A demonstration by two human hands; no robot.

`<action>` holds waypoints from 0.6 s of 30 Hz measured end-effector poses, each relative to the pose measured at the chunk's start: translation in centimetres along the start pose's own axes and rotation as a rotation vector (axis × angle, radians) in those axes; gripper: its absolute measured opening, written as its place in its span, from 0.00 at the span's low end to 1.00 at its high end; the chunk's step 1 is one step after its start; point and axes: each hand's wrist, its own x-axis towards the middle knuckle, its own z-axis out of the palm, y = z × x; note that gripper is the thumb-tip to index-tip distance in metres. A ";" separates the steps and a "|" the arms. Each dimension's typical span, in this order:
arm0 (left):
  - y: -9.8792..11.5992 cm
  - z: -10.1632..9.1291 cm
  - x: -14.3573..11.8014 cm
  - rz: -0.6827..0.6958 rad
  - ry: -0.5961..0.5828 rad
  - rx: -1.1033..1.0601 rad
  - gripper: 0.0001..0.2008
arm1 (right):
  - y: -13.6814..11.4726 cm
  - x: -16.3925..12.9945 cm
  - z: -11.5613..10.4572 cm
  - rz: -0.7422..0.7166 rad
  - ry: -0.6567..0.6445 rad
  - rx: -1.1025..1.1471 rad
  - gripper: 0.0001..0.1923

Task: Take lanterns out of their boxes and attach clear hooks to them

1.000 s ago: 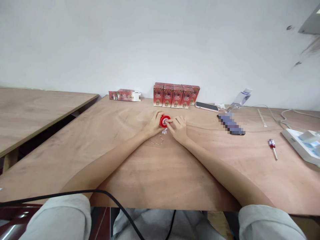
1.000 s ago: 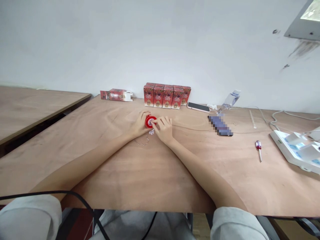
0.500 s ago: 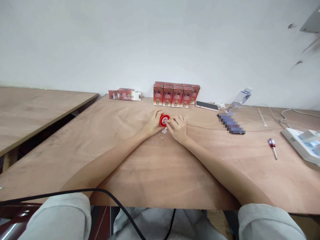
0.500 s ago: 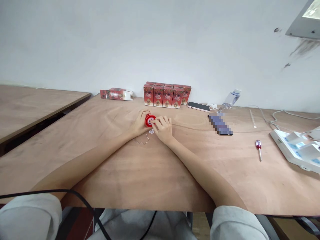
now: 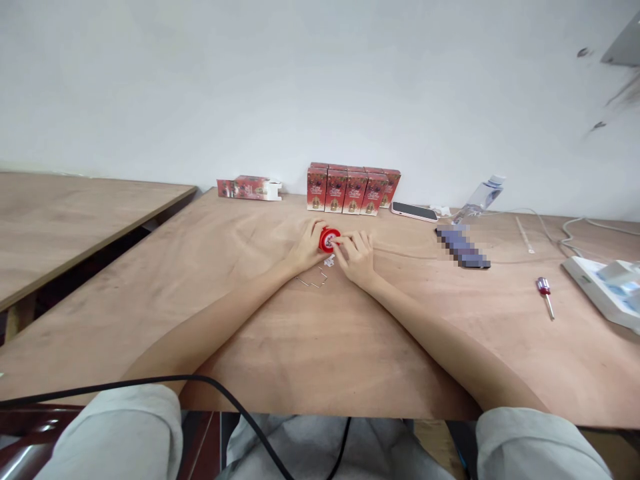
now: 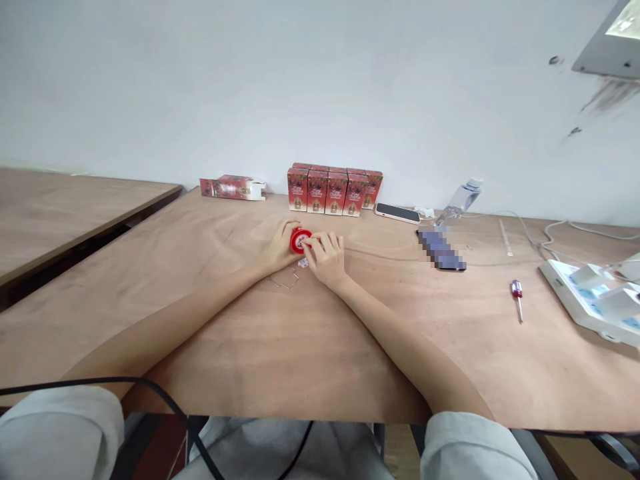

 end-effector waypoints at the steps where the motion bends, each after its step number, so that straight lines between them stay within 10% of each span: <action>1: 0.0 0.0 0.0 -0.002 -0.002 0.001 0.27 | 0.0 0.0 0.0 -0.001 -0.002 -0.004 0.11; 18: 0.1 -0.3 0.3 -0.206 0.107 -0.019 0.19 | -0.7 0.1 -0.1 -0.137 -0.307 -0.194 0.24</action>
